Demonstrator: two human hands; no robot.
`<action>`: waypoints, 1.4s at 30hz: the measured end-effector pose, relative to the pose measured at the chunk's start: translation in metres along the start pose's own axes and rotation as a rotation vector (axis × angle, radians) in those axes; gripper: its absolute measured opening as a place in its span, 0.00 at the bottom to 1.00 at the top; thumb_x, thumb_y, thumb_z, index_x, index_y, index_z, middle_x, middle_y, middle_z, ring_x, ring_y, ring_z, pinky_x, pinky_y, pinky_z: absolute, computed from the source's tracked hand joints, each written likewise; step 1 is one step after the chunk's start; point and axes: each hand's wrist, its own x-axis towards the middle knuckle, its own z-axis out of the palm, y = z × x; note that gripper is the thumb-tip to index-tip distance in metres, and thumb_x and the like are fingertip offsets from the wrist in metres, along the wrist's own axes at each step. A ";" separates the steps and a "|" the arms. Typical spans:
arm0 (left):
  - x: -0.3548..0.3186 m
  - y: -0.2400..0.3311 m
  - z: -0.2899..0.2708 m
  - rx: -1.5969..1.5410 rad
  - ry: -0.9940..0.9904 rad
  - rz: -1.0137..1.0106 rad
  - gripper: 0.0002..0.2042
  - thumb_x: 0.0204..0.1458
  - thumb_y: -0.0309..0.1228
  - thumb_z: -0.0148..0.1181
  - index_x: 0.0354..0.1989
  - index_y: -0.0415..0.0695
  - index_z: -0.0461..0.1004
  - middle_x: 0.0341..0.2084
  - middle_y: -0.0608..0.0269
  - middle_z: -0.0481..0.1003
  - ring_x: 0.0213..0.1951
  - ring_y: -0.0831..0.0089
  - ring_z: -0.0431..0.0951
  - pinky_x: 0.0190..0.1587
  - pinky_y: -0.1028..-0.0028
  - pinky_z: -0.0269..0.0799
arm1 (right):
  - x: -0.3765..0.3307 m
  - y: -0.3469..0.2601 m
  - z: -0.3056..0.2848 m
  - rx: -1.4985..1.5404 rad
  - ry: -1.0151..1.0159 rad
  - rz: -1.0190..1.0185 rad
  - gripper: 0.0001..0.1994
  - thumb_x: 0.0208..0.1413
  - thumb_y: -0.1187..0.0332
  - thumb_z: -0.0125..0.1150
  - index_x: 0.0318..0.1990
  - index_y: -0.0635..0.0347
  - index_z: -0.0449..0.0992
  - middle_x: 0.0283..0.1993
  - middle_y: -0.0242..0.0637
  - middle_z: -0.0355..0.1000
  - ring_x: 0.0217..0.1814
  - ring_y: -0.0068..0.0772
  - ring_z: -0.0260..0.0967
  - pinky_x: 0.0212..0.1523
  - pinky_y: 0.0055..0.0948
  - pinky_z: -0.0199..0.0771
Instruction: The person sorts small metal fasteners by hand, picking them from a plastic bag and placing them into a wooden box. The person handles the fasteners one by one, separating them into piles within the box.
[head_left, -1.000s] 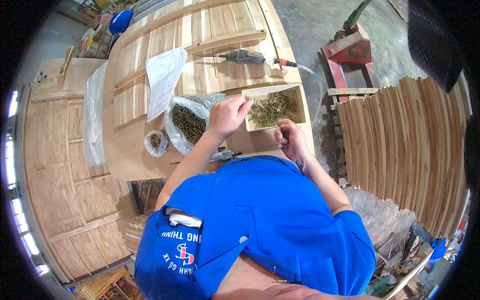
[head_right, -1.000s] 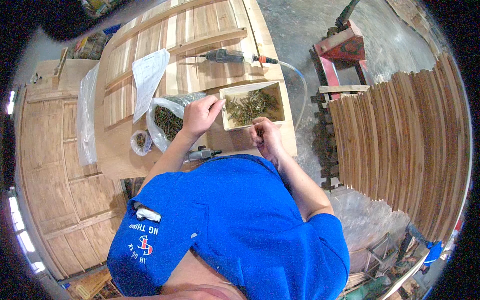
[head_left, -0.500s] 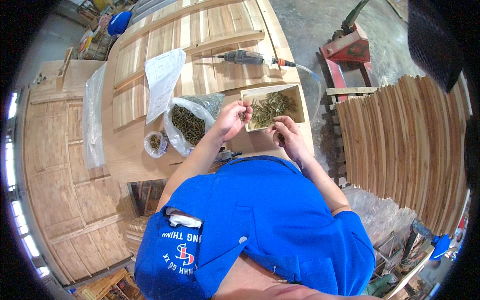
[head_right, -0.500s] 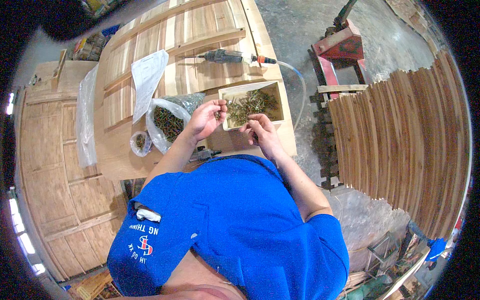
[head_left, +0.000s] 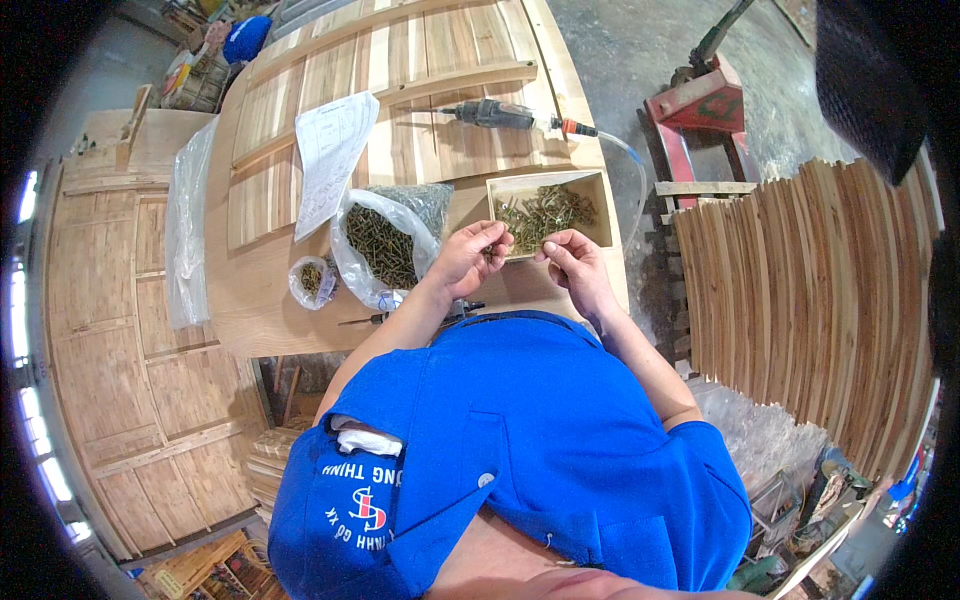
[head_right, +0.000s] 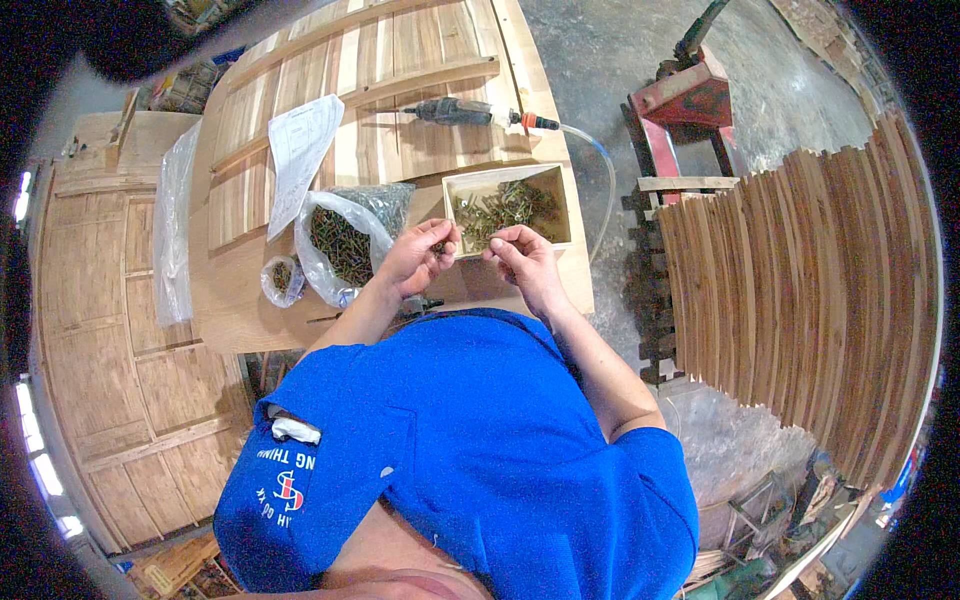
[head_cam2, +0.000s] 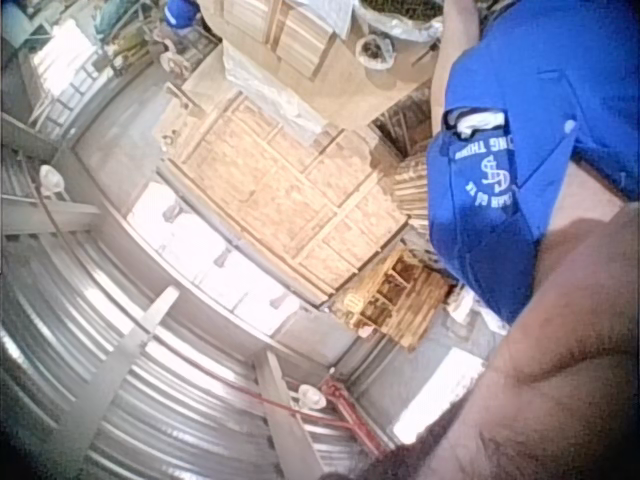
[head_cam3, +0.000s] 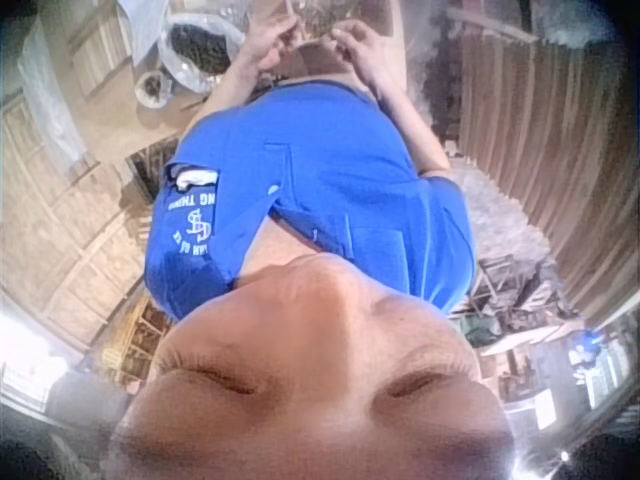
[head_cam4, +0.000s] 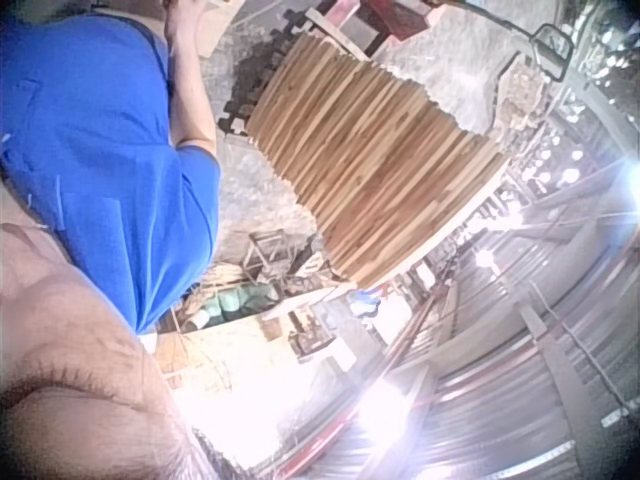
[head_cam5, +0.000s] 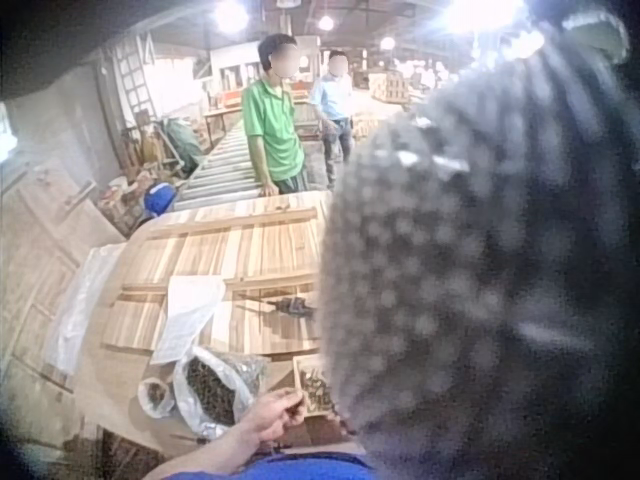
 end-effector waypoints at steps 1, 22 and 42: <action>0.000 -0.001 0.002 0.014 -0.031 -0.018 0.05 0.55 0.31 0.51 0.33 0.44 0.70 0.25 0.68 0.71 0.26 0.81 0.71 0.28 0.83 0.68 | 0.002 0.001 -0.001 0.001 -0.006 -0.013 0.05 0.53 0.67 0.57 0.34 0.56 0.71 0.27 0.28 0.72 0.19 0.12 0.59 0.19 0.12 0.57; -0.014 -0.006 0.038 1.096 0.195 0.569 0.07 0.47 0.31 0.60 0.28 0.40 0.74 0.16 0.69 0.70 0.20 0.85 0.66 0.22 0.80 0.62 | 0.005 0.012 0.006 0.319 -0.051 0.171 0.04 0.56 0.68 0.53 0.35 0.56 0.67 0.28 0.33 0.72 0.17 0.15 0.59 0.16 0.13 0.56; -0.003 0.033 0.038 1.697 0.217 0.570 0.12 0.50 0.42 0.52 0.29 0.46 0.72 0.19 0.55 0.74 0.25 0.57 0.75 0.26 0.61 0.68 | 0.001 0.003 -0.006 0.687 0.102 0.305 0.18 0.49 0.83 0.41 0.49 0.65 0.60 0.46 0.45 0.66 0.36 0.31 0.67 0.30 0.24 0.71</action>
